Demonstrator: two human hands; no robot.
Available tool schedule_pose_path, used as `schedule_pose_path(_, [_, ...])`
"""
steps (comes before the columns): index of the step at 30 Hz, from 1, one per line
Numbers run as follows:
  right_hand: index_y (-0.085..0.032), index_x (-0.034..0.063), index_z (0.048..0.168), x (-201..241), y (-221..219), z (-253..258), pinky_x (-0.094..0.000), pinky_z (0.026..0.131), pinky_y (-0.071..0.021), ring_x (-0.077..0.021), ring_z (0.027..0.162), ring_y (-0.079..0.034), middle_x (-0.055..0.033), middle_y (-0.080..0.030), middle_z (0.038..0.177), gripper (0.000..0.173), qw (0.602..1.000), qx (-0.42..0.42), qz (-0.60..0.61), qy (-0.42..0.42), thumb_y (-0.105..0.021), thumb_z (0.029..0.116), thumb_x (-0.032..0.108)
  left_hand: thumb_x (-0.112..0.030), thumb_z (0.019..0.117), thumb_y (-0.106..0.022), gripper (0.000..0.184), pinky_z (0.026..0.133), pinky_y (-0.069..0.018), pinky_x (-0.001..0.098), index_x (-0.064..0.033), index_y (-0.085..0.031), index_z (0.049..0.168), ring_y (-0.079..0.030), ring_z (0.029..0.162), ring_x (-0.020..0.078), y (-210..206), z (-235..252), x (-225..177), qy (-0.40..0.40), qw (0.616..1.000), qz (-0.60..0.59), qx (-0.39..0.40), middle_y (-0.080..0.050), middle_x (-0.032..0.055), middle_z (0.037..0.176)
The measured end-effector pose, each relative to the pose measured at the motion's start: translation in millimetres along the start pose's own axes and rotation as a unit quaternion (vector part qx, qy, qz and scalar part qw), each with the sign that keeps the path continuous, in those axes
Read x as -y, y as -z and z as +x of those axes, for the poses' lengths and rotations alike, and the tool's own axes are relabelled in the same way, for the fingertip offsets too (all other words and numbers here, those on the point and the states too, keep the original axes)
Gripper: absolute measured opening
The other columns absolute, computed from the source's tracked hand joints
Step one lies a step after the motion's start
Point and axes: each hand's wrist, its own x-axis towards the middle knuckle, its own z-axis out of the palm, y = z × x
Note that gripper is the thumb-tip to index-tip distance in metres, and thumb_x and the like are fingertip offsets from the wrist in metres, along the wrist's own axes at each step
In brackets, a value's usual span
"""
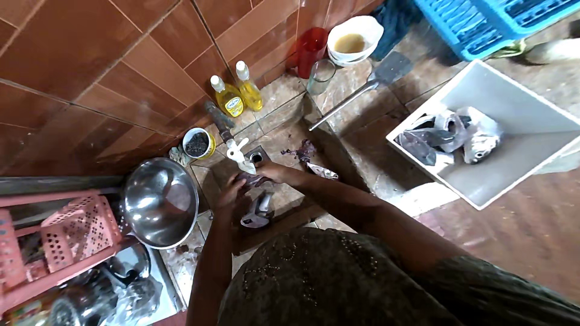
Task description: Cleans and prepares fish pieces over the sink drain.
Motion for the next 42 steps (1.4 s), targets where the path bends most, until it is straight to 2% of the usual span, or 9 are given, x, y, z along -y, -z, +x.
schedule_pose_path(4, [-0.056,0.0072,0.137,-11.0,-8.6,5.1,-0.0414,0.075,-0.0607,-0.0244,0.087,-0.071,-0.0147,-0.069,0.112,0.048,0.987,-0.031,0.141,-0.069,-0.044,0.1086,0.044,-0.003,0.0955,-0.066,0.036,0.093,-0.0561,0.0396,-0.0009,-0.058,0.131,-0.064,0.108,0.022,7.9,-6.1,-0.8,-0.089,0.981,0.171,-0.033,-0.064,0.0161,0.125])
schedule_pose_path(8, [-0.058,0.0061,0.13,-12.1,-9.8,2.8,-0.0359,0.071,-0.0599,-0.0204,0.08,-0.07,-0.0119,-0.07,0.102,0.032,0.981,-0.025,0.174,-0.087,-0.053,0.1063,0.027,-0.002,0.0908,-0.071,0.027,0.096,-0.0559,0.0396,-0.0067,-0.069,0.117,-0.065,0.115,0.0189,-3.3,-14.4,-9.4,-0.171,0.92,0.351,-0.035,-0.066,0.009,0.129])
schedule_pose_path(10, [-0.058,0.0058,0.131,-3.5,-5.7,-4.5,-0.0354,0.074,-0.058,-0.0174,0.084,-0.066,-0.009,-0.067,0.108,0.029,0.988,-0.026,0.147,-0.033,-0.055,0.1024,0.009,-0.001,0.0905,-0.069,0.036,0.098,-0.0549,0.0414,-0.0073,-0.065,0.125,-0.064,0.117,0.0203,-8.9,-19.1,-11.3,-0.158,0.933,0.322,-0.036,-0.065,0.01,0.131])
schedule_pose_path(12, [-0.059,0.0052,0.13,0.8,-0.2,-7.0,-0.0351,0.075,-0.0557,-0.0157,0.089,-0.063,-0.0085,-0.065,0.112,0.035,0.995,-0.031,0.084,0.038,-0.057,0.0958,-0.003,0.001,0.0942,-0.06,0.048,0.098,-0.0529,0.0399,-0.0079,-0.052,0.141,-0.061,0.118,0.0201,-12.9,-25.5,-11.2,-0.13,0.975,0.182,-0.01,-0.06,0.012,0.136])
schedule_pose_path(16, [-0.058,-0.0015,0.127,7.7,5.8,-8.3,-0.0354,0.092,-0.0552,-0.0152,0.103,-0.064,-0.0123,-0.066,0.118,0.04,0.99,-0.02,0.041,0.133,-0.063,0.0889,-0.01,0.002,0.1007,-0.047,0.047,0.096,-0.0558,0.0437,-0.0067,-0.045,0.147,-0.061,0.117,0.025,-20.4,-21.4,-12.2,-0.085,0.996,0.02,-0.002,-0.053,0.0145,0.142])
schedule_pose_path(23, [-0.065,-0.0041,0.116,15.9,7.0,-14.3,-0.0332,0.091,-0.0557,-0.0146,0.098,-0.066,-0.013,-0.069,0.109,0.026,0.979,-0.067,-0.036,0.191,-0.067,0.0904,-0.005,-0.002,0.1027,-0.051,0.038,0.1,-0.0537,0.0442,-0.0036,-0.054,0.14,-0.062,0.118,0.0239,-25.5,-22.6,-17.7,-0.069,0.994,0.089,0.006,-0.059,0.0146,0.136])
schedule_pose_path(27, [-0.065,-0.0031,0.117,15.7,12.9,-18.0,-0.0343,0.092,-0.0561,-0.0159,0.101,-0.067,-0.0129,-0.07,0.111,0.027,0.977,-0.083,0.002,0.198,-0.067,0.0908,-0.006,-0.004,0.1041,-0.049,0.036,0.101,-0.0532,0.0453,-0.0033,-0.054,0.139,-0.062,0.118,0.0244,-36.1,-26.9,-21.6,-0.058,0.995,0.086,-0.008,-0.059,0.0158,0.136])
schedule_pose_path(34, [-0.063,-0.0034,0.115,9.1,11.8,-20.1,-0.0369,0.094,-0.0557,-0.0183,0.103,-0.067,-0.0133,-0.07,0.111,0.025,0.968,-0.057,0.066,0.236,-0.062,0.0913,-0.009,-0.004,0.0961,-0.063,0.022,0.087,-0.0555,0.043,-0.0016,-0.065,0.118,-0.063,0.1,0.0206,-41.1,-9.2,-17.3,-0.057,0.985,0.139,-0.083,-0.066,0.0128,0.113])
schedule_pose_path(42, [-0.064,-0.0026,0.113,8.5,4.3,-20.7,-0.033,0.09,-0.0551,-0.0143,0.1,-0.065,-0.0107,-0.068,0.11,0.023,0.969,-0.055,0.065,0.231,-0.062,0.0908,-0.009,-0.001,0.0926,-0.068,0.031,0.092,-0.0551,0.0413,-0.0016,-0.065,0.123,-0.064,0.107,0.0198,-43.3,-10.8,-16.6,-0.071,0.986,0.121,-0.088,-0.066,0.0128,0.119])
